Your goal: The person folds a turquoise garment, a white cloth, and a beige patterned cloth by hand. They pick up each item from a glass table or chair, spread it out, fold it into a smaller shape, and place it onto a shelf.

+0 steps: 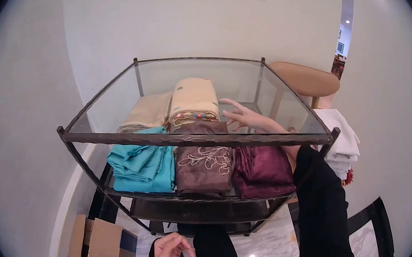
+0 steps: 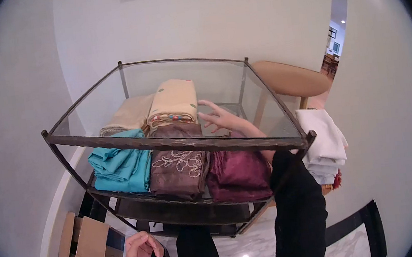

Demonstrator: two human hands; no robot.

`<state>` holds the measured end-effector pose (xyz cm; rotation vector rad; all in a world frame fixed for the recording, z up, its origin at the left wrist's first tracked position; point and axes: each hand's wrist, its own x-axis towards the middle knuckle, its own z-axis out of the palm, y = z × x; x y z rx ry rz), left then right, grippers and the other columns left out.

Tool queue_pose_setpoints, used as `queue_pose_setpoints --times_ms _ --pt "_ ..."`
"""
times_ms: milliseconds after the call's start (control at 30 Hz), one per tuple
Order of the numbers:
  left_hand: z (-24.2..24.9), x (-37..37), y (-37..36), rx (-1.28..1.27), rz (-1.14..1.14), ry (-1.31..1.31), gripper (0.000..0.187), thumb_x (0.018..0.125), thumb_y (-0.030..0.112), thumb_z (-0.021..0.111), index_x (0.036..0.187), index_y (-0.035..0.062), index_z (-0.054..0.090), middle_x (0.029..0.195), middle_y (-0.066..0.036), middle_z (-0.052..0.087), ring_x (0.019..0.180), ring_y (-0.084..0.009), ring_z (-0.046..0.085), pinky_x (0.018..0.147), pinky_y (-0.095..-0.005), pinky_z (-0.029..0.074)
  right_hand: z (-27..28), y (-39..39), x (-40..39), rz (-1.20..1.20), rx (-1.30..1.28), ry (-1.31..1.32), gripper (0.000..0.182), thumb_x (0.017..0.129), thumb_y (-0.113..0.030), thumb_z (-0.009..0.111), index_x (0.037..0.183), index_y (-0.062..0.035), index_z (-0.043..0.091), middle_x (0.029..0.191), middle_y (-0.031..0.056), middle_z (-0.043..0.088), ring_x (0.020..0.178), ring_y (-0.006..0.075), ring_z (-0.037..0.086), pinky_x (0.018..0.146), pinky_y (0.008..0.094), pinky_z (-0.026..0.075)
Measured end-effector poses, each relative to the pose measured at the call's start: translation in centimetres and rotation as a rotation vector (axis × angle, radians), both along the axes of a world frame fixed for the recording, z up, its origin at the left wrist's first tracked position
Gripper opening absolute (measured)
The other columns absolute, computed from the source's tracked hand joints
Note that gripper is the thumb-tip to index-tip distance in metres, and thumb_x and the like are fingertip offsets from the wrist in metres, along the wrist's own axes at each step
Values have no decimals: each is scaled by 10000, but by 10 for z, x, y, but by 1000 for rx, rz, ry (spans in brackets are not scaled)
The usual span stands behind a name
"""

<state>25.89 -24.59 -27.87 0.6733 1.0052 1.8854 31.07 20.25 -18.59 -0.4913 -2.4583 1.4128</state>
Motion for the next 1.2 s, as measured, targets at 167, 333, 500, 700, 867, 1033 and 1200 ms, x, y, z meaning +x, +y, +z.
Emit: queue_pose_setpoints --times_ms 167,333,500,700,867,1033,1200 --pt "-5 -9 8 -54 -20 -43 312 945 189 458 750 -29 564 618 -167 596 571 -251 596 587 -340 490 -1 1 -18 8 15 -16 674 904 -523 570 1463 -253 308 1133 87 571 953 136 547 742 305 486" --pt "-7 -12 10 -55 -26 -78 302 945 179 458 759 -34 567 640 -166 603 584 -247 598 594 -339 494 -4 -1 -35 -21 -428 154 675 888 -515 603 1354 -56 441 1086 62 588 918 128 527 829 308 450" --pt "-8 -17 13 -71 -11 -100 295 943 175 460 771 -37 572 648 -166 605 593 -247 607 607 -339 500 -2 17 -51 -79 -547 47 678 842 -543 650 1258 -25 514 1081 51 604 939 138 557 819 320 457" --pt "-11 -24 15 -90 -18 -117 288 944 173 472 777 -39 574 675 -159 615 610 -249 624 617 -337 512 -12 21 -66 -137 -302 -47 671 825 -499 682 1243 0 518 1096 86 629 947 158 596 837 331 462" --pt "-14 -31 18 -84 -11 -110 286 946 175 479 783 -39 579 680 -151 618 617 -241 630 617 -334 520 -8 4 -73 -287 -104 186 577 870 -354 663 1290 -7 472 1103 101 628 984 158 592 838 337 460" --pt "-15 -33 18 -86 3 -109 288 948 179 484 789 -37 590 685 -144 621 616 -236 635 613 -330 526 -8 7 -80 -224 -308 386 542 915 -340 618 1318 -26 437 1141 103 608 1002 170 591 849 345 468" --pt "-13 -37 18 -100 -16 -73 291 950 179 483 784 -33 592 690 -143 625 614 -237 637 609 -331 528 -1 49 -73 -97 -642 552 445 969 -371 508 1267 -41 477 1156 111 596 1013 193 599 871 375 480"
